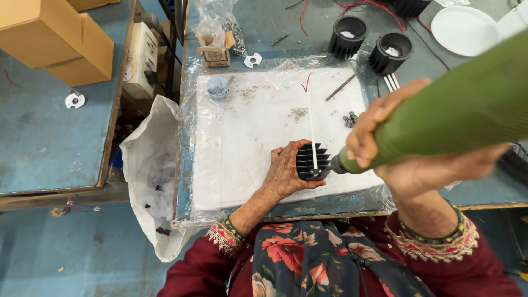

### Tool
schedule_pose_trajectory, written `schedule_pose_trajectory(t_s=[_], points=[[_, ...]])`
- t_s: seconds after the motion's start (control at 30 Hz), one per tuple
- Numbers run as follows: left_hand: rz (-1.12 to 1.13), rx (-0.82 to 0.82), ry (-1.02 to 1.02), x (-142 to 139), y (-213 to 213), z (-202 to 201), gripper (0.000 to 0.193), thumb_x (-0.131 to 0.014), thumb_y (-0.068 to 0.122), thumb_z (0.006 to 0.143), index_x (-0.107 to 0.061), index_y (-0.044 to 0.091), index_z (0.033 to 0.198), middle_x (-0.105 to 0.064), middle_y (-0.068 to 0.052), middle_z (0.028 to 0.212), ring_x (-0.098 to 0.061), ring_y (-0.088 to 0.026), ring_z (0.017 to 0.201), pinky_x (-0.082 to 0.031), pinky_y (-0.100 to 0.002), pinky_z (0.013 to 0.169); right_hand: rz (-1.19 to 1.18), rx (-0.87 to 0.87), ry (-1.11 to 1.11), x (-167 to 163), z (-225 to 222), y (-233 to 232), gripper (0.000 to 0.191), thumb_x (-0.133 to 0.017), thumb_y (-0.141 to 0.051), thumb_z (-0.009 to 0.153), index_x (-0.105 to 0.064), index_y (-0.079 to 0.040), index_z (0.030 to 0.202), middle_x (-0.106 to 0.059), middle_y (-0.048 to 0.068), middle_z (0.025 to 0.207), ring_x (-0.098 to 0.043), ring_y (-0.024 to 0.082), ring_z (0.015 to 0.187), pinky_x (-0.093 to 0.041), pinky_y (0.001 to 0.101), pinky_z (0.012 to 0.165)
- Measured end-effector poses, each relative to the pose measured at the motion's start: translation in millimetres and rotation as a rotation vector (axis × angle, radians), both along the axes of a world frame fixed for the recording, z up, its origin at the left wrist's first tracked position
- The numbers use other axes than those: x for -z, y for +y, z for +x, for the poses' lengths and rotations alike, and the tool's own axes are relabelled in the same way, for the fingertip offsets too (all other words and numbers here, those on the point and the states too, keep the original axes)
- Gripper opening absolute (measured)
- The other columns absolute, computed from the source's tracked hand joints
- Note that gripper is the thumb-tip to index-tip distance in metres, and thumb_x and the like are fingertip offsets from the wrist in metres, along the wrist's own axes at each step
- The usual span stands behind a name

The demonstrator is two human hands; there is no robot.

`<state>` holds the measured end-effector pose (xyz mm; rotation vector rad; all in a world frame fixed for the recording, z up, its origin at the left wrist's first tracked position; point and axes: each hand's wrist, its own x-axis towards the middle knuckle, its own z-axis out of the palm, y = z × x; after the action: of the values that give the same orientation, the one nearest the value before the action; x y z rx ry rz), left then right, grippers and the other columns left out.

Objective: The person assembles LED light fixtures at a workbench. They hold a black finned heat-sink housing and drive screws into it with a green electric screwdriver, thread a red wire through a white plastic tube, press an LED module into a housing, and set finished units aside while picking up the next housing.

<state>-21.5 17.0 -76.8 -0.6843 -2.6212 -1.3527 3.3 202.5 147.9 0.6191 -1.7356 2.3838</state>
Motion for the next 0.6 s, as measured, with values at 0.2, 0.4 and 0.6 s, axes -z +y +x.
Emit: schedule_pose_trajectory(t_s=[0.2, 0.4, 0.6], points=[[-0.019, -0.009, -0.004, -1.0, -0.5, 0.3, 0.106, -0.095, 0.055, 0.058, -0.046, 0.015, 0.142, -0.059, -0.004, 0.128, -0.059, -0.022, 0.119, -0.032, -0.047, 0.109, 0.048, 0.071, 0.016, 4.8, 0.0, 15.8, 0.110, -0.048, -0.099, 0.074, -0.039, 0.009, 0.098, -0.041, 0.025, 0.063, -0.043, 0.035, 0.052, -0.039, 0.0474, 0.048], [-0.004, 0.003, 0.005, -3.6, -1.4, 0.4, 0.106, -0.096, 0.056, 0.059, -0.046, 0.014, 0.142, -0.059, -0.004, 0.128, -0.059, -0.022, 0.122, -0.029, -0.048, 0.110, 0.063, 0.103, -0.009, 9.0, -1.8, 16.2, 0.111, -0.046, -0.100, 0.072, -0.038, 0.009, 0.096, -0.040, 0.026, 0.063, -0.042, 0.035, 0.050, -0.037, 0.0468, 0.047], [-0.021, 0.004, -0.029, -2.1, -0.9, 0.6, 0.107, -0.096, 0.056, 0.059, -0.044, 0.015, 0.144, -0.058, -0.004, 0.129, -0.058, -0.022, 0.123, -0.029, -0.049, 0.111, 0.021, 0.038, -0.007, 19.8, -2.7, 20.5, 0.109, -0.045, -0.098, 0.075, -0.040, 0.009, 0.097, -0.042, 0.026, 0.064, -0.043, 0.034, 0.052, -0.038, 0.0462, 0.049]])
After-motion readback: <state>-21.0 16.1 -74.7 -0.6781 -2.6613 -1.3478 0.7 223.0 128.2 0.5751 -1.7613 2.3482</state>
